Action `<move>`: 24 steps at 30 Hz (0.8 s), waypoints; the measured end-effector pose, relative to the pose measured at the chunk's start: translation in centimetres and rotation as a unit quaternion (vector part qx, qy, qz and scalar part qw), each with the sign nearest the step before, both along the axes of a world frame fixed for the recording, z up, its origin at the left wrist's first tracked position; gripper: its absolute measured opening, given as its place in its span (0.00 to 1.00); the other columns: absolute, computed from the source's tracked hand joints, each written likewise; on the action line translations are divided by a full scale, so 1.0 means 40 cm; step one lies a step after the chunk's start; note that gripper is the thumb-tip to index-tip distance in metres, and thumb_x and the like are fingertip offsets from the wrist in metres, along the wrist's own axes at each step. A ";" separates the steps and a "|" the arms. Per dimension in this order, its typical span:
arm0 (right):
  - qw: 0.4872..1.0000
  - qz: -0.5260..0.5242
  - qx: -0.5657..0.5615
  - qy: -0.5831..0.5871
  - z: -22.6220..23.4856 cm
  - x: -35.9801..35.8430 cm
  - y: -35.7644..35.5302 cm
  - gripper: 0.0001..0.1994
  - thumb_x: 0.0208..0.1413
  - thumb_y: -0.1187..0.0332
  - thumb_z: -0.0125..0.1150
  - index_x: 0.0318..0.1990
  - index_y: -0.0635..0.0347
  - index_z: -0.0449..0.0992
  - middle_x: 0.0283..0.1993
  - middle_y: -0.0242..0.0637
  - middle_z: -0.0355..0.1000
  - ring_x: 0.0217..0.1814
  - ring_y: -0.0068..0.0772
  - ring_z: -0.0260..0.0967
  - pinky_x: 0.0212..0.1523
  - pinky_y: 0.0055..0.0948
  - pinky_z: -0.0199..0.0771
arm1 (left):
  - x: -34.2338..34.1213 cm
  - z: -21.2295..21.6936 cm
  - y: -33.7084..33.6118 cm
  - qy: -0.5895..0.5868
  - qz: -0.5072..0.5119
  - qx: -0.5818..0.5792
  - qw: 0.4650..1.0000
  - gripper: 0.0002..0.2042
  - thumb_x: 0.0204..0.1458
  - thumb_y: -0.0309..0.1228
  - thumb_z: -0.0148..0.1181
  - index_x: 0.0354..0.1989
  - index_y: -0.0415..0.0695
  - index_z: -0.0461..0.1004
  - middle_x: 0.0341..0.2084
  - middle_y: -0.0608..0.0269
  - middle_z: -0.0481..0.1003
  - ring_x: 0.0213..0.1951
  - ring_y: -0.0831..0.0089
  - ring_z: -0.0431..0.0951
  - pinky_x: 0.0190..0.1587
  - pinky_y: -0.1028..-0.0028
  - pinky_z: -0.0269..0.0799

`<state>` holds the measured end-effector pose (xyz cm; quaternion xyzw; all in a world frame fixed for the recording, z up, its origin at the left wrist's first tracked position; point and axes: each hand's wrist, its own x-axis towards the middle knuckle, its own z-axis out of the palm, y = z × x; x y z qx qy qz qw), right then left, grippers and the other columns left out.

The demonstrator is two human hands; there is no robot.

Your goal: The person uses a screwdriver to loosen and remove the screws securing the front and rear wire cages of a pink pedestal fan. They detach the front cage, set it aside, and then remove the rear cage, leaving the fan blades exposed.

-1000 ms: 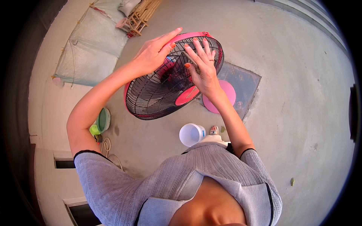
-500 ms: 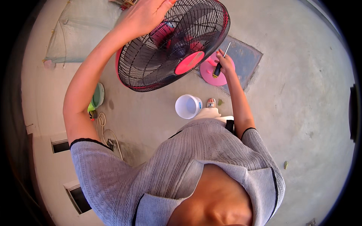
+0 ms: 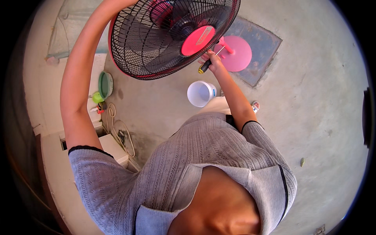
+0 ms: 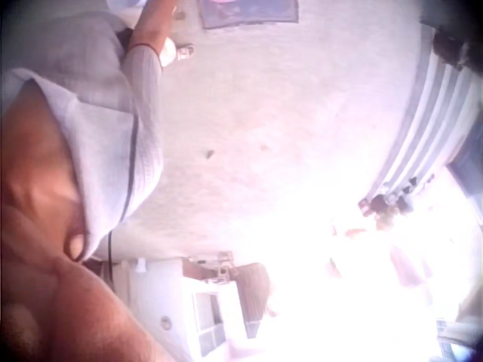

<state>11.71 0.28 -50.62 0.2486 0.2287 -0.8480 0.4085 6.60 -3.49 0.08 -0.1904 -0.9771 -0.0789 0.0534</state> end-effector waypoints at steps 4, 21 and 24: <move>0.999 -0.038 -0.006 -0.015 0.045 0.025 0.000 0.07 0.62 0.70 0.49 0.46 0.53 0.66 0.40 0.39 0.69 0.44 0.40 0.69 0.51 0.61 0.74 | 0.013 0.008 -0.006 0.011 0.003 0.000 1.000 0.19 0.63 0.36 0.41 0.52 0.36 0.71 0.51 0.47 0.74 0.54 0.59 0.72 0.58 0.67 0.64; 0.983 -0.003 -0.123 -0.137 0.034 0.032 -0.012 0.08 0.64 0.64 0.48 0.36 0.58 0.66 0.38 0.40 0.67 0.42 0.45 0.67 0.52 0.61 0.70 | 0.016 0.001 0.012 -0.087 0.086 0.092 0.988 0.18 0.62 0.36 0.43 0.55 0.43 0.71 0.29 0.70 0.71 0.30 0.79 0.67 0.34 0.77 0.66; 0.985 0.015 -0.141 -0.096 0.052 0.038 -0.002 0.09 0.64 0.62 0.48 0.38 0.59 0.66 0.41 0.42 0.66 0.48 0.50 0.66 0.53 0.65 0.67 | 0.024 0.004 0.020 -0.092 0.080 0.098 0.988 0.17 0.62 0.36 0.43 0.55 0.44 0.71 0.28 0.70 0.71 0.30 0.79 0.68 0.33 0.77 0.66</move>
